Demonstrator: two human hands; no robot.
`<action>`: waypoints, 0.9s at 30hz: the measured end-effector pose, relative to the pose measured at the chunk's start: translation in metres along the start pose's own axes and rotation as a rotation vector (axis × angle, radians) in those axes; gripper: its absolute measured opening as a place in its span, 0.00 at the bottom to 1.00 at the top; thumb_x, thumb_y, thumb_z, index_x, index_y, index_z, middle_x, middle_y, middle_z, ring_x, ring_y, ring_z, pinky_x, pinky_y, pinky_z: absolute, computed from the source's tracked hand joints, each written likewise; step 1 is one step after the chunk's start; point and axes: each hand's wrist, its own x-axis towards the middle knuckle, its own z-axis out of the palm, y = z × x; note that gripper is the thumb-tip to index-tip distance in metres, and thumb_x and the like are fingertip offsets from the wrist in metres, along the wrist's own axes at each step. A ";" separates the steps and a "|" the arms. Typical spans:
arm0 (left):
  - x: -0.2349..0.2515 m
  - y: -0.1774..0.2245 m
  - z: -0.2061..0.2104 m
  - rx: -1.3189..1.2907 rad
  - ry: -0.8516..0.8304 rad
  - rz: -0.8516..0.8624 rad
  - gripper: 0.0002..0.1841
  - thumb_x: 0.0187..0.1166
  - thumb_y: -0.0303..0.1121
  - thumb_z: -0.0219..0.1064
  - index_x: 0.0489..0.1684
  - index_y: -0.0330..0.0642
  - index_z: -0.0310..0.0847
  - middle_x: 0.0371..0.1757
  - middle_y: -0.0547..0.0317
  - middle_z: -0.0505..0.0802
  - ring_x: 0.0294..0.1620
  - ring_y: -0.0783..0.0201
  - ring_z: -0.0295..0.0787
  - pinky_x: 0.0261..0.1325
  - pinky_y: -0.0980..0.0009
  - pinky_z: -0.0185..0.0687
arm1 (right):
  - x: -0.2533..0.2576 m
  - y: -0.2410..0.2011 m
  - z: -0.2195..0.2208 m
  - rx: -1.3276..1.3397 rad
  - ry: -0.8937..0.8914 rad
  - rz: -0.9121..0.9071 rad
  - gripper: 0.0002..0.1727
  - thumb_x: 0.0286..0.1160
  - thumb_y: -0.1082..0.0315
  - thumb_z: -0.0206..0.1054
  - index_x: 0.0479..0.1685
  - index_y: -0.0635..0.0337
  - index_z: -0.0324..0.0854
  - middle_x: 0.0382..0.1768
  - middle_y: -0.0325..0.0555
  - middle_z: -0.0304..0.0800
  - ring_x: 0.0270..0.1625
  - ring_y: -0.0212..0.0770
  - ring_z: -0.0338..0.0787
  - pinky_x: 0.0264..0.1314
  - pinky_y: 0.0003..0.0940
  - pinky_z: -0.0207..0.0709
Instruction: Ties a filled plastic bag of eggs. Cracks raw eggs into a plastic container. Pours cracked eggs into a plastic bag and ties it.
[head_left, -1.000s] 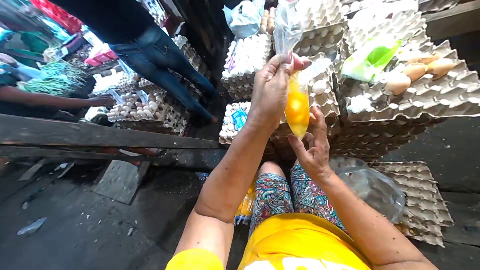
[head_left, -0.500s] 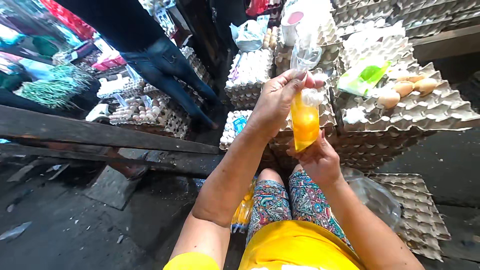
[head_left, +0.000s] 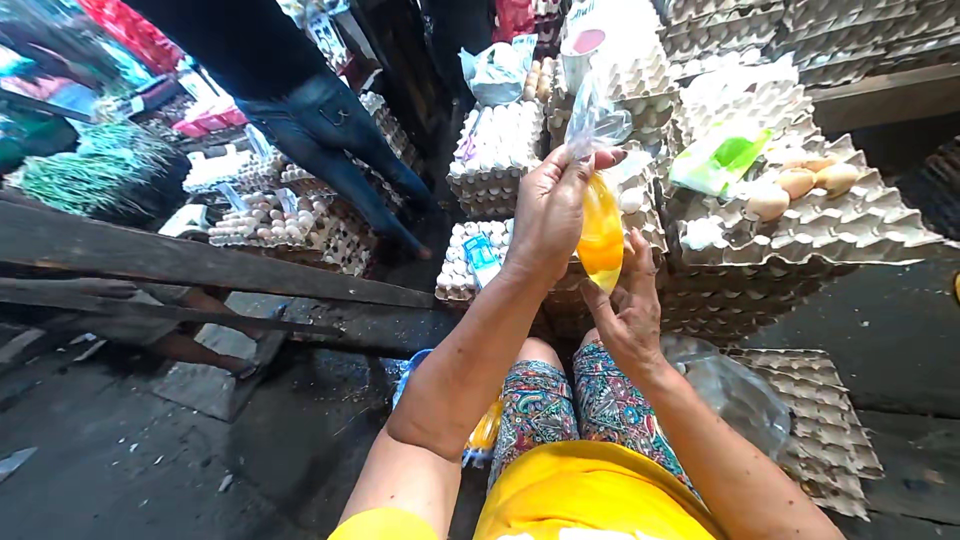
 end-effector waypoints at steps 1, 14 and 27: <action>-0.001 -0.001 0.000 -0.001 0.001 -0.005 0.16 0.93 0.28 0.46 0.52 0.32 0.83 0.50 0.53 0.93 0.51 0.67 0.90 0.58 0.68 0.86 | 0.000 0.002 0.000 0.047 0.009 -0.016 0.43 0.81 0.59 0.70 0.92 0.60 0.52 0.79 0.51 0.73 0.72 0.35 0.84 0.70 0.33 0.85; -0.015 -0.007 -0.020 -0.051 -0.430 -0.002 0.17 0.89 0.27 0.45 0.47 0.33 0.83 0.50 0.53 0.92 0.57 0.64 0.88 0.68 0.62 0.83 | -0.013 0.009 -0.031 1.353 -0.434 0.604 0.21 0.85 0.47 0.61 0.61 0.51 0.86 0.48 0.49 0.96 0.44 0.39 0.96 0.49 0.32 0.90; -0.054 -0.064 -0.032 -0.289 -0.498 -0.182 0.15 0.89 0.27 0.47 0.46 0.37 0.83 0.43 0.67 0.91 0.48 0.74 0.88 0.60 0.70 0.85 | -0.021 -0.040 -0.087 -0.361 -0.261 -0.458 0.17 0.92 0.60 0.55 0.72 0.47 0.78 0.66 0.38 0.86 0.64 0.31 0.87 0.66 0.25 0.82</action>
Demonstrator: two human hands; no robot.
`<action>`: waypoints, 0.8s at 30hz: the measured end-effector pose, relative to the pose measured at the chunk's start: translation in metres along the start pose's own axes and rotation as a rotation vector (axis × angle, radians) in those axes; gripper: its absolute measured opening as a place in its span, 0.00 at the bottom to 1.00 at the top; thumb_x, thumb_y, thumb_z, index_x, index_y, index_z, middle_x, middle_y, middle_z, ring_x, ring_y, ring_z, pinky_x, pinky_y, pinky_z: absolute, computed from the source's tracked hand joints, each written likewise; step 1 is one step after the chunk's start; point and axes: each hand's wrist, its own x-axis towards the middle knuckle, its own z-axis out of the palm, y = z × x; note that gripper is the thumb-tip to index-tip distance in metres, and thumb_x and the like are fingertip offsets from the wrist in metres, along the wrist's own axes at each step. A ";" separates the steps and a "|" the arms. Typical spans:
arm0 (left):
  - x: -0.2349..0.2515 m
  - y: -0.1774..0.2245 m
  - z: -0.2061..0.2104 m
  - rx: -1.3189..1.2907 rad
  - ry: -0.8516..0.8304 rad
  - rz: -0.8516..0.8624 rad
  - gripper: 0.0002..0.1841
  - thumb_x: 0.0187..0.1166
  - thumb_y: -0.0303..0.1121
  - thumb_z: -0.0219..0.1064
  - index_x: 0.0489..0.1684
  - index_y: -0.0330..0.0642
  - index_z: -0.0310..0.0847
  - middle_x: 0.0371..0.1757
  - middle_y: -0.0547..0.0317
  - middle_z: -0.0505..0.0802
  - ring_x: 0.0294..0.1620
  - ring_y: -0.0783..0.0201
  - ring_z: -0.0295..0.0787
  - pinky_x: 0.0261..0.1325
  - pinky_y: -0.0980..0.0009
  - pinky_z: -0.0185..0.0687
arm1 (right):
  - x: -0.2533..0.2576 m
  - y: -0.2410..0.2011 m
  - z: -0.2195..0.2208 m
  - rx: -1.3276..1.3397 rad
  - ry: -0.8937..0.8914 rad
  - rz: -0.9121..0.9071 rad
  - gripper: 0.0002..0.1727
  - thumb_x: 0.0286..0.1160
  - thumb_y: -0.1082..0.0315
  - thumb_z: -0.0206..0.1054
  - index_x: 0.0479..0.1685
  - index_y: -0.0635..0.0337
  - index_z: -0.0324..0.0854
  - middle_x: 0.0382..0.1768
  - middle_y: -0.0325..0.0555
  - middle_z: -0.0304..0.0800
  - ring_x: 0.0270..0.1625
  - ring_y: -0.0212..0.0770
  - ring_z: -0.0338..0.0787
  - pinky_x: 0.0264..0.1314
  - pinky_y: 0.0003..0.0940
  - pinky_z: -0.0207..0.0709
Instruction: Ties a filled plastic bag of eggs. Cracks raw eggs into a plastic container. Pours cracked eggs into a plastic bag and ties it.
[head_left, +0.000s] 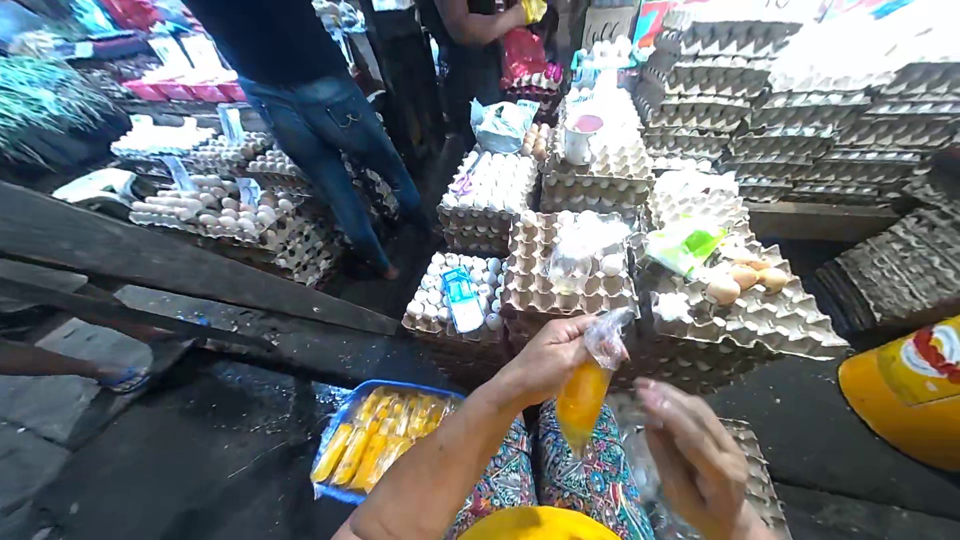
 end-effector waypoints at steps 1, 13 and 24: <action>-0.002 -0.006 -0.002 0.006 -0.004 -0.041 0.15 0.89 0.28 0.47 0.46 0.36 0.83 0.42 0.66 0.91 0.46 0.74 0.87 0.58 0.70 0.85 | 0.003 -0.007 -0.003 -0.027 -0.057 -0.101 0.16 0.92 0.60 0.55 0.71 0.47 0.79 0.67 0.39 0.88 0.61 0.33 0.90 0.62 0.26 0.83; -0.023 -0.027 -0.015 0.084 -0.214 -0.349 0.12 0.83 0.21 0.48 0.41 0.37 0.81 0.35 0.71 0.86 0.37 0.81 0.83 0.47 0.77 0.82 | 0.030 0.000 -0.010 -0.251 -0.651 -0.239 0.23 0.93 0.59 0.51 0.82 0.51 0.74 0.77 0.44 0.83 0.48 0.38 0.94 0.43 0.29 0.85; -0.032 -0.039 -0.025 0.146 -0.426 -0.403 0.12 0.88 0.29 0.54 0.41 0.36 0.85 0.35 0.69 0.89 0.36 0.81 0.83 0.46 0.77 0.81 | 0.044 0.001 -0.008 -0.527 -0.795 -0.380 0.31 0.87 0.46 0.55 0.75 0.60 0.79 0.51 0.47 0.90 0.52 0.47 0.90 0.53 0.33 0.85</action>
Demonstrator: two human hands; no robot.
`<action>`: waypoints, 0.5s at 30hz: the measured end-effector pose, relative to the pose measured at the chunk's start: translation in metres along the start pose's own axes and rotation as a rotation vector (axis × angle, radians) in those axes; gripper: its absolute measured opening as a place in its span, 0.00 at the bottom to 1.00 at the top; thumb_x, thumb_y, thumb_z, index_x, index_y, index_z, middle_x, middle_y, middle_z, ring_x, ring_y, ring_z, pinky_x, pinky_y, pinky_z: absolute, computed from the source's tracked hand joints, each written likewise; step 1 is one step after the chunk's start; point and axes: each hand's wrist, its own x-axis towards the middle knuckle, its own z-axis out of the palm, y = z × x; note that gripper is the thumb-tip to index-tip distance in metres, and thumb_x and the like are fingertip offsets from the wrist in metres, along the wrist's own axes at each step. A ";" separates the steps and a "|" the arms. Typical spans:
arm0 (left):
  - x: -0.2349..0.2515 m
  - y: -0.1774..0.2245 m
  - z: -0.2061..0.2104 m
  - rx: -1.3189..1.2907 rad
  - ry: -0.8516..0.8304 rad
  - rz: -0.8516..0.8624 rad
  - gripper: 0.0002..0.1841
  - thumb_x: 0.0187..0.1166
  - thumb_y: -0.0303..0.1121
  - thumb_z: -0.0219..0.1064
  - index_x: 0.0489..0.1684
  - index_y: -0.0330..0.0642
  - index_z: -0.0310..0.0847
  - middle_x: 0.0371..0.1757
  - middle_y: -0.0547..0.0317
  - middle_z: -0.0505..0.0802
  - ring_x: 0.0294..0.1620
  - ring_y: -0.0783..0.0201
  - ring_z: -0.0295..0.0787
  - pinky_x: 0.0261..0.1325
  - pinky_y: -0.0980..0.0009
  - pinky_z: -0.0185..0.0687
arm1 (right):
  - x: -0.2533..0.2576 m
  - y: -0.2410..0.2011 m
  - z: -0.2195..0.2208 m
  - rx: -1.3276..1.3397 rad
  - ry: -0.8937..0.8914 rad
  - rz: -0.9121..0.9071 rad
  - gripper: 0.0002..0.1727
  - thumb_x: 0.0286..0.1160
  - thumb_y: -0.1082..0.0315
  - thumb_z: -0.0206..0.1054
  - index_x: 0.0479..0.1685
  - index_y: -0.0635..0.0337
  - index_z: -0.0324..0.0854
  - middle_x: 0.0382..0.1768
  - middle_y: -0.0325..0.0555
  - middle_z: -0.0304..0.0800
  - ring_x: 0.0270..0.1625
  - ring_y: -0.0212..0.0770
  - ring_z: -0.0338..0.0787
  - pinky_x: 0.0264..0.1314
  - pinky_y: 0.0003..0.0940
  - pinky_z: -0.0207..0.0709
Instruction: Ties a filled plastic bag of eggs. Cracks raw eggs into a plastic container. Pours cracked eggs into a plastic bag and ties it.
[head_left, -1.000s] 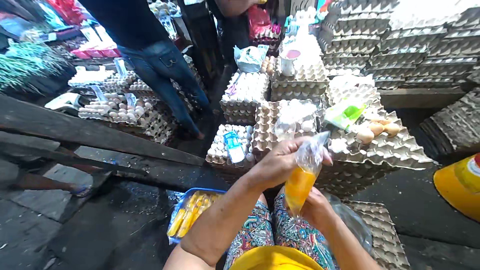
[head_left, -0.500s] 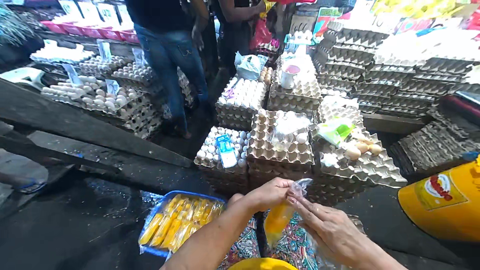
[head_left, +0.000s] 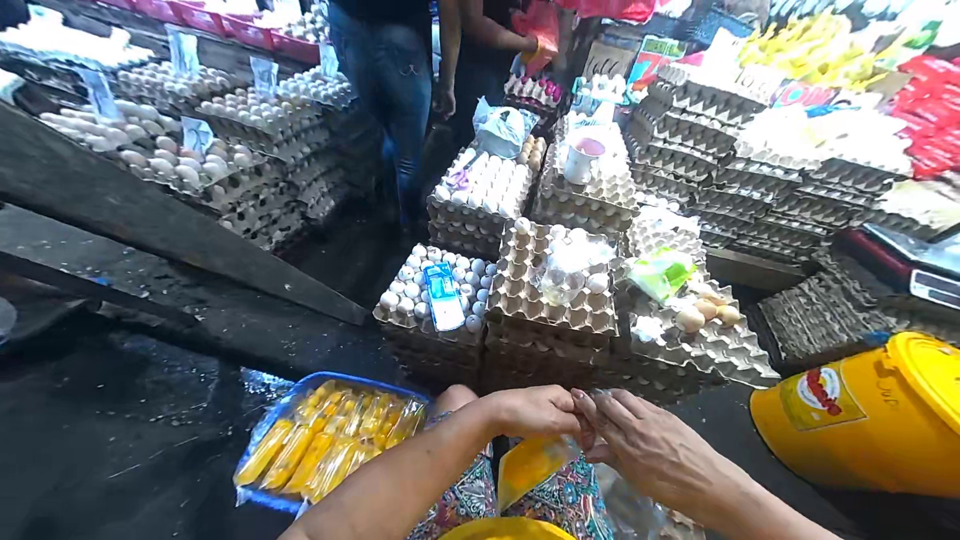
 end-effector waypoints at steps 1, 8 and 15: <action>-0.001 -0.001 -0.001 -0.008 -0.028 0.020 0.13 0.89 0.29 0.53 0.42 0.37 0.85 0.36 0.69 0.89 0.37 0.81 0.83 0.47 0.77 0.82 | 0.001 0.000 -0.004 -0.008 -0.019 -0.004 0.31 0.87 0.46 0.55 0.75 0.60 0.79 0.47 0.46 0.90 0.48 0.46 0.89 0.48 0.33 0.84; -0.005 0.004 -0.006 0.156 -0.109 0.196 0.15 0.91 0.33 0.54 0.46 0.32 0.86 0.45 0.62 0.92 0.41 0.81 0.83 0.49 0.78 0.79 | 0.011 -0.002 -0.041 -0.012 -0.167 -0.006 0.04 0.68 0.77 0.67 0.37 0.60 0.85 0.31 0.47 0.84 0.37 0.49 0.89 0.30 0.36 0.85; -0.006 0.026 0.000 0.433 0.025 0.300 0.13 0.88 0.32 0.62 0.54 0.31 0.89 0.54 0.47 0.93 0.56 0.62 0.90 0.65 0.60 0.83 | 0.013 0.001 -0.070 -0.129 -0.196 0.021 0.07 0.59 0.77 0.71 0.32 0.56 0.86 0.30 0.45 0.86 0.35 0.48 0.90 0.24 0.37 0.79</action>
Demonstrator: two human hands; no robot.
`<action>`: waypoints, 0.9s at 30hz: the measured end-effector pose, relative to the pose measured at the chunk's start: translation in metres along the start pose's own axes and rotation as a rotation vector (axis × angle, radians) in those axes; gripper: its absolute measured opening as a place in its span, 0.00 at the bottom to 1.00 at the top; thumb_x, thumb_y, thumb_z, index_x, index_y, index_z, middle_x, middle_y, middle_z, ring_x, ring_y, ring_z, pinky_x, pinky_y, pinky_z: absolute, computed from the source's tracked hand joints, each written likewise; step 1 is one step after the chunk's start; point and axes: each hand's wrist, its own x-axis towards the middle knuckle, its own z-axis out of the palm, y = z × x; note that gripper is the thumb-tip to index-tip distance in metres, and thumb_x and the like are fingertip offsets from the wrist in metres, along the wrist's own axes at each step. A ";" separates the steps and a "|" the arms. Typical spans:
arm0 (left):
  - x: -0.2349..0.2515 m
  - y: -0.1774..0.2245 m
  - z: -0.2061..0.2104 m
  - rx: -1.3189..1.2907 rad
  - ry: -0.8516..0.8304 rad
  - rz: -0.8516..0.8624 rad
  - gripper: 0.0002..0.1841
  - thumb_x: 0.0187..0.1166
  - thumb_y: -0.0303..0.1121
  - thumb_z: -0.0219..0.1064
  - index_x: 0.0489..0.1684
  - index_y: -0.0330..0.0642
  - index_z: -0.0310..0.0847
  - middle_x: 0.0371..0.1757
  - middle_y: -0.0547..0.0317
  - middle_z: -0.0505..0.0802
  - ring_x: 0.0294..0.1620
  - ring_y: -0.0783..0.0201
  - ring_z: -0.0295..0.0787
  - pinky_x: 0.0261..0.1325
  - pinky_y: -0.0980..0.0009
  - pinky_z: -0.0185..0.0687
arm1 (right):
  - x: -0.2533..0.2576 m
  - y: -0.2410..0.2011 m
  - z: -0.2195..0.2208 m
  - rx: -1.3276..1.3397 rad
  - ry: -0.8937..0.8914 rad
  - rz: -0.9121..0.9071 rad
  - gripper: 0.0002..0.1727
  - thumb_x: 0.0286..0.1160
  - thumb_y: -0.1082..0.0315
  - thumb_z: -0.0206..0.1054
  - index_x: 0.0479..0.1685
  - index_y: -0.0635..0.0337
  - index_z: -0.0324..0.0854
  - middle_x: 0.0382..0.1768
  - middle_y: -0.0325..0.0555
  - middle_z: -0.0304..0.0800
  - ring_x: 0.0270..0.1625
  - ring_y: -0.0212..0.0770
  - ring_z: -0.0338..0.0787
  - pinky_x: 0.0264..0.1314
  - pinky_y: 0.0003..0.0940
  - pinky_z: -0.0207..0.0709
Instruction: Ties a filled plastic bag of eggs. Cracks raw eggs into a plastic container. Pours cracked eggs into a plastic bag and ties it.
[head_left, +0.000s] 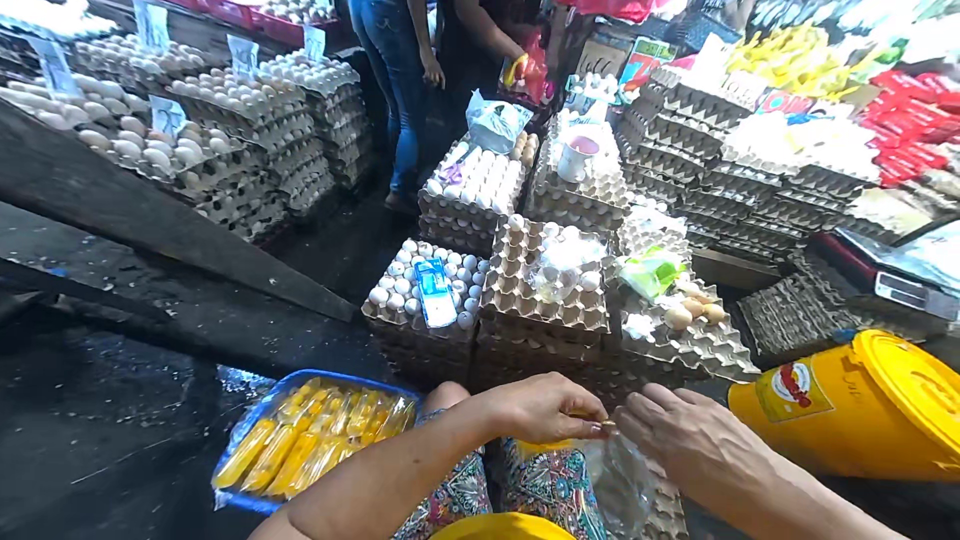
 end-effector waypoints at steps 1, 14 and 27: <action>0.001 0.006 -0.001 0.054 0.025 -0.008 0.13 0.88 0.32 0.62 0.56 0.33 0.88 0.54 0.47 0.94 0.56 0.59 0.90 0.65 0.57 0.82 | -0.001 0.001 -0.003 -0.020 0.013 0.022 0.07 0.60 0.78 0.71 0.33 0.56 0.85 0.31 0.46 0.86 0.35 0.49 0.90 0.24 0.38 0.79; 0.018 0.054 -0.011 0.474 0.119 0.042 0.08 0.84 0.32 0.67 0.45 0.38 0.89 0.52 0.51 0.93 0.54 0.55 0.90 0.59 0.53 0.83 | -0.033 0.008 -0.025 -0.156 0.132 0.189 0.10 0.66 0.79 0.58 0.32 0.56 0.83 0.35 0.45 0.87 0.36 0.50 0.88 0.23 0.39 0.69; 0.062 0.190 0.002 0.161 0.178 0.558 0.03 0.74 0.22 0.73 0.33 0.31 0.92 0.46 0.48 0.88 0.49 0.70 0.83 0.48 0.80 0.78 | -0.103 0.067 -0.004 -0.056 1.033 0.244 0.05 0.87 0.68 0.60 0.50 0.56 0.79 0.50 0.47 0.78 0.60 0.40 0.81 0.71 0.28 0.70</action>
